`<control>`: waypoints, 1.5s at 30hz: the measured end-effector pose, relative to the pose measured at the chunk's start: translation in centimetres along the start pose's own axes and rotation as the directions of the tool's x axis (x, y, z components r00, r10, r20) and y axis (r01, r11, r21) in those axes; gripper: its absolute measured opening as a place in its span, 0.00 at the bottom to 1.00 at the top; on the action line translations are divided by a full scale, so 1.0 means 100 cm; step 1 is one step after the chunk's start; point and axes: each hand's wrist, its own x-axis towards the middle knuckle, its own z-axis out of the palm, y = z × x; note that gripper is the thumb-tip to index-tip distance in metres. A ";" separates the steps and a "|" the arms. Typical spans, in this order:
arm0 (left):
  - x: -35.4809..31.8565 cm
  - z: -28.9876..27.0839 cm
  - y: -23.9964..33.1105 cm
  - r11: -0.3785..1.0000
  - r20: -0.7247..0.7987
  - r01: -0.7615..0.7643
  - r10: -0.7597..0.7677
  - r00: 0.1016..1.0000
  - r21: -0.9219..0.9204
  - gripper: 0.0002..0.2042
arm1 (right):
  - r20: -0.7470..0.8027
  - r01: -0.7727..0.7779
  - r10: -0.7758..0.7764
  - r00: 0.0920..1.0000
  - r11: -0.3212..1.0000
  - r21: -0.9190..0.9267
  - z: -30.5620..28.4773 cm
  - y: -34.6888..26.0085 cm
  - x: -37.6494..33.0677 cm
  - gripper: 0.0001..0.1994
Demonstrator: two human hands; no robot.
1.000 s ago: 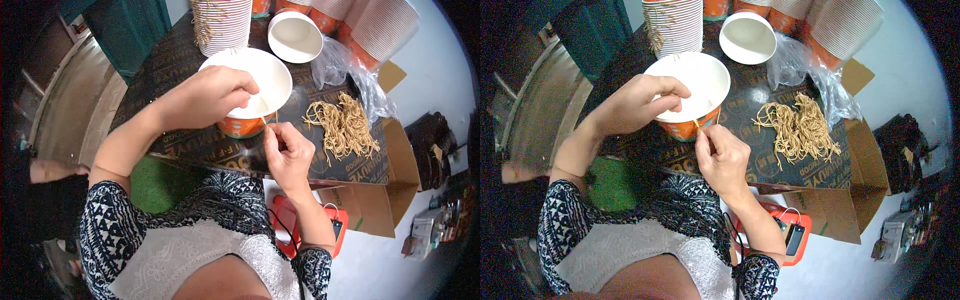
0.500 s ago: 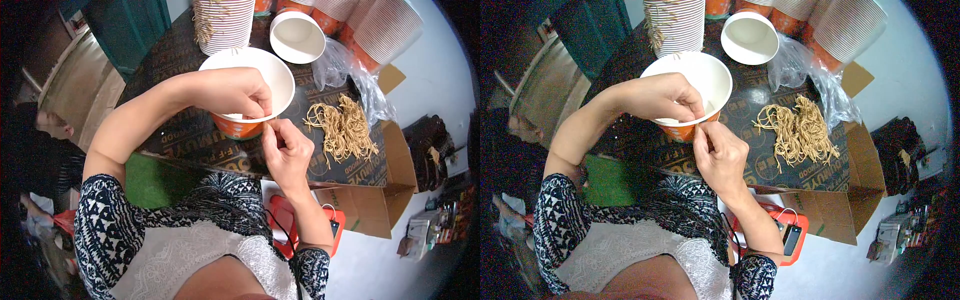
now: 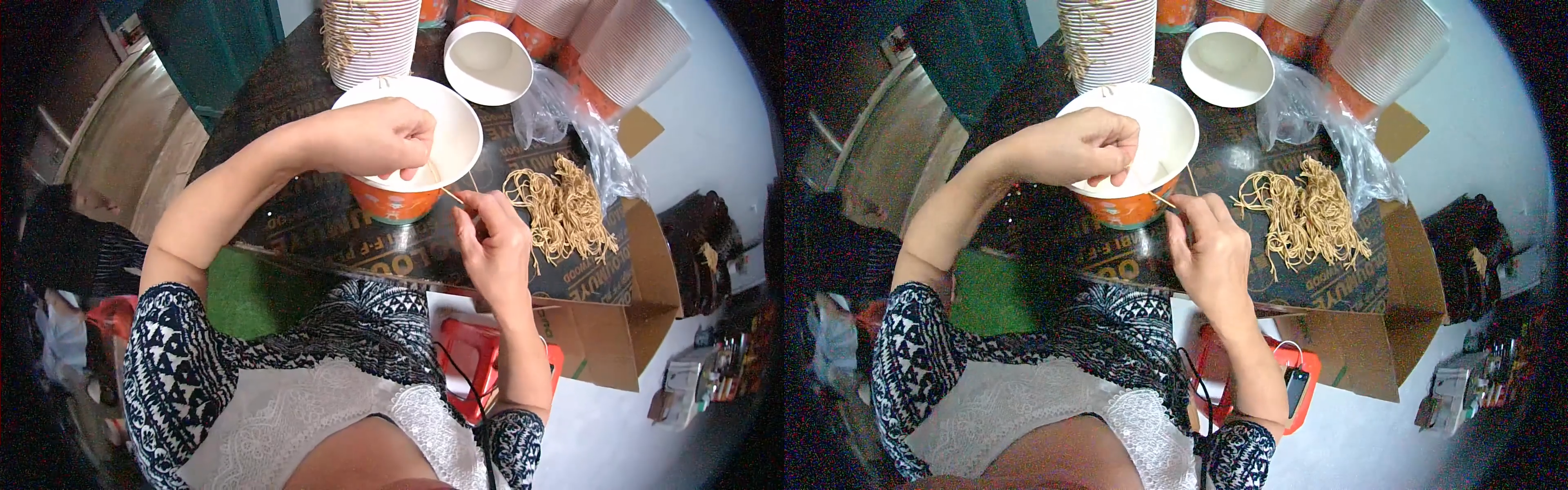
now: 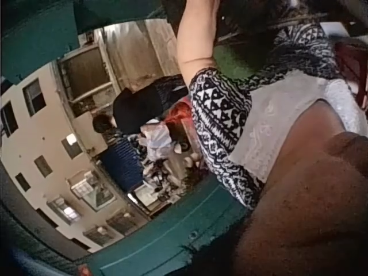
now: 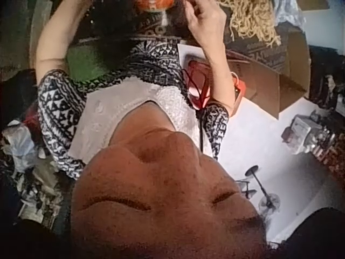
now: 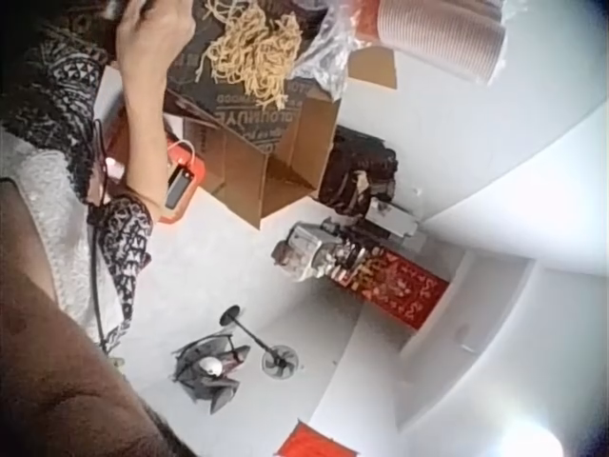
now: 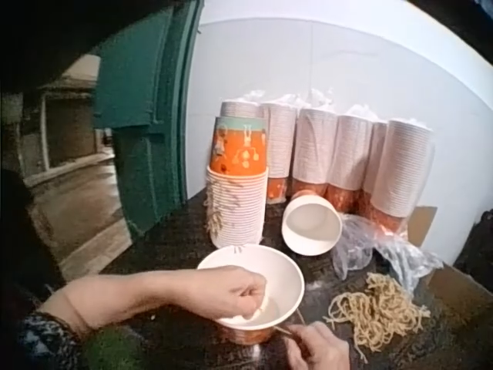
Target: Attaching and tying thin strings or handles onto paper buckets.
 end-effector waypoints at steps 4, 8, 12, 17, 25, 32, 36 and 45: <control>0.002 0.003 0.005 0.990 -0.011 0.005 -0.006 1.000 -0.139 0.05 | -0.046 0.053 -0.054 0.998 0.999 -0.013 -0.004 0.004 0.011 0.05; 0.005 0.010 0.004 0.952 -0.055 -0.064 0.050 0.997 -0.298 0.04 | -0.107 0.082 -0.087 0.990 0.995 -0.050 -0.007 0.011 0.022 0.07; 0.009 0.011 0.004 0.859 -0.054 -0.096 0.079 0.995 -0.503 0.02 | -0.083 0.136 -0.149 0.985 0.980 -0.145 -0.009 0.028 0.038 0.06; 0.011 0.011 0.006 0.860 0.059 -0.023 0.062 0.996 -0.510 0.04 | -0.051 0.095 -0.098 0.994 0.994 -0.054 -0.006 0.047 0.064 0.05; 0.016 0.013 0.003 0.817 0.026 0.020 -0.007 1.000 -0.577 0.05 | -0.321 0.204 -0.183 0.929 0.979 0.032 -0.007 0.032 0.078 0.06; 0.014 0.010 0.015 0.882 -0.059 0.044 -0.081 0.995 -0.468 0.03 | -0.250 0.322 -0.291 0.924 0.942 0.094 -0.017 0.007 0.072 0.10; 0.016 0.012 0.016 0.890 -0.062 0.040 -0.076 0.995 -0.454 0.02 | -0.178 0.294 -0.265 0.948 0.942 0.160 -0.021 -0.007 0.076 0.10; 0.021 0.016 0.010 0.865 0.035 0.007 0.012 0.999 -0.502 0.03 | -0.083 0.273 -0.273 0.958 0.962 -0.007 -0.018 -0.011 0.093 0.06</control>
